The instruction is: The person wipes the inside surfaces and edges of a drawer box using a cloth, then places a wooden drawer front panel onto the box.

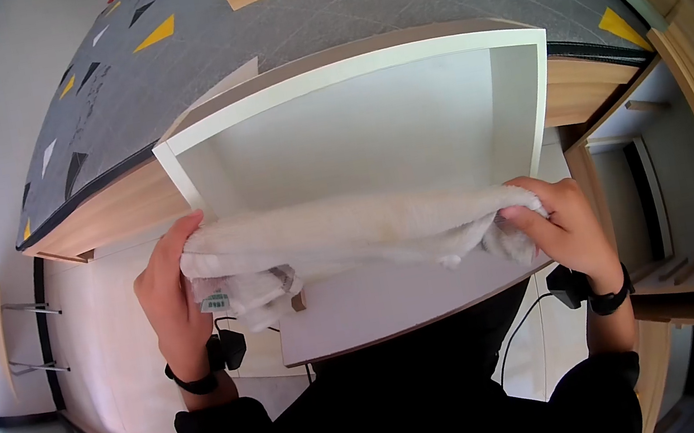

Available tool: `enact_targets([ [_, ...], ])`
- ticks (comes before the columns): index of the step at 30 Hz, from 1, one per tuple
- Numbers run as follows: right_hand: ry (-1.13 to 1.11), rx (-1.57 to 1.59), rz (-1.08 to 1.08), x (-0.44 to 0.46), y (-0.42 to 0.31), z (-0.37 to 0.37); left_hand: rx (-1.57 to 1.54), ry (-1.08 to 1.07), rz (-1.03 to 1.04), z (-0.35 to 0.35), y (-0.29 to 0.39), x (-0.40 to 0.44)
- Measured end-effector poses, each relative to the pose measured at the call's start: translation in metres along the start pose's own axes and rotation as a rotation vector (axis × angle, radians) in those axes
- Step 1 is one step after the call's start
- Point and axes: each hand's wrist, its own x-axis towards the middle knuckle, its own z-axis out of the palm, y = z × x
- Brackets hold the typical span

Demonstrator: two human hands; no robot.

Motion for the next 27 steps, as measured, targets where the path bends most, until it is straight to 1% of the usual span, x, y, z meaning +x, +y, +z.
enact_targets([
  [1, 0.058, 0.017, -0.069, -0.001, -0.003, -0.001, 0.028, -0.026, -0.023, -0.002, 0.0, 0.001],
  [2, 0.057, 0.018, -0.068, -0.001, -0.003, -0.002, 0.028, -0.027, -0.024, -0.003, 0.0, 0.001],
  [4, 0.169, -0.032, -0.161, -0.002, -0.001, -0.004, -0.045, -0.005, -0.015, -0.004, -0.001, 0.003],
  [5, 0.168, -0.031, -0.159, -0.003, -0.003, -0.003, -0.044, -0.008, -0.016, -0.002, -0.001, 0.003],
  [7, 0.2, 0.247, 0.031, -0.005, -0.006, 0.0, -0.115, 0.049, -0.048, 0.002, -0.002, 0.001],
  [8, 0.195, 0.249, 0.035, -0.004, -0.005, 0.001, -0.114, 0.046, -0.053, 0.003, -0.004, 0.001],
  [10, 0.216, 0.219, -0.01, 0.0, -0.002, 0.002, -0.247, 0.021, -0.148, 0.005, -0.008, -0.001],
  [11, 0.211, 0.221, -0.008, 0.002, 0.001, 0.003, -0.245, 0.02, -0.153, 0.005, -0.008, -0.003],
  [13, 0.216, 0.336, 0.022, 0.007, 0.006, 0.005, -0.687, -0.043, -0.403, 0.008, -0.005, -0.007],
  [14, 0.211, 0.338, 0.024, 0.012, 0.005, 0.007, -0.685, -0.043, -0.408, 0.01, -0.003, -0.007],
  [16, 0.202, 0.198, 0.019, 0.021, 0.0, 0.012, -1.057, -0.121, -0.576, 0.014, -0.003, -0.005],
  [17, 0.202, 0.198, 0.016, 0.021, 0.005, 0.014, -1.056, -0.119, -0.574, 0.018, -0.009, -0.006],
  [19, 0.203, 0.37, 0.215, 0.023, 0.018, 0.019, -1.589, -0.284, -0.605, 0.026, -0.02, -0.008],
  [20, 0.204, 0.366, 0.214, 0.024, 0.018, 0.021, -1.592, -0.283, -0.602, 0.028, -0.022, -0.008],
  [22, 0.253, 0.194, 0.123, 0.031, 0.009, 0.031, -1.801, -0.358, -0.691, 0.031, -0.02, -0.004],
  [23, 0.182, 0.065, 0.141, 0.033, 0.01, 0.03, -1.802, -0.359, -0.689, 0.031, -0.011, -0.002],
  [24, 0.183, 0.066, 0.137, 0.034, 0.008, 0.034, -1.328, -0.297, -0.448, 0.029, 0.006, 0.003],
  [25, 0.183, -0.21, -0.088, 0.037, 0.002, 0.042, -0.848, -0.226, -0.212, 0.028, 0.017, 0.006],
  [26, 0.184, -0.488, -0.317, 0.039, -0.005, 0.05, -0.841, -0.219, -0.203, 0.031, 0.016, 0.003],
  [27, 0.058, -0.39, -0.302, 0.039, -0.014, 0.052, -0.77, -0.272, -0.084, 0.037, 0.013, 0.001],
])
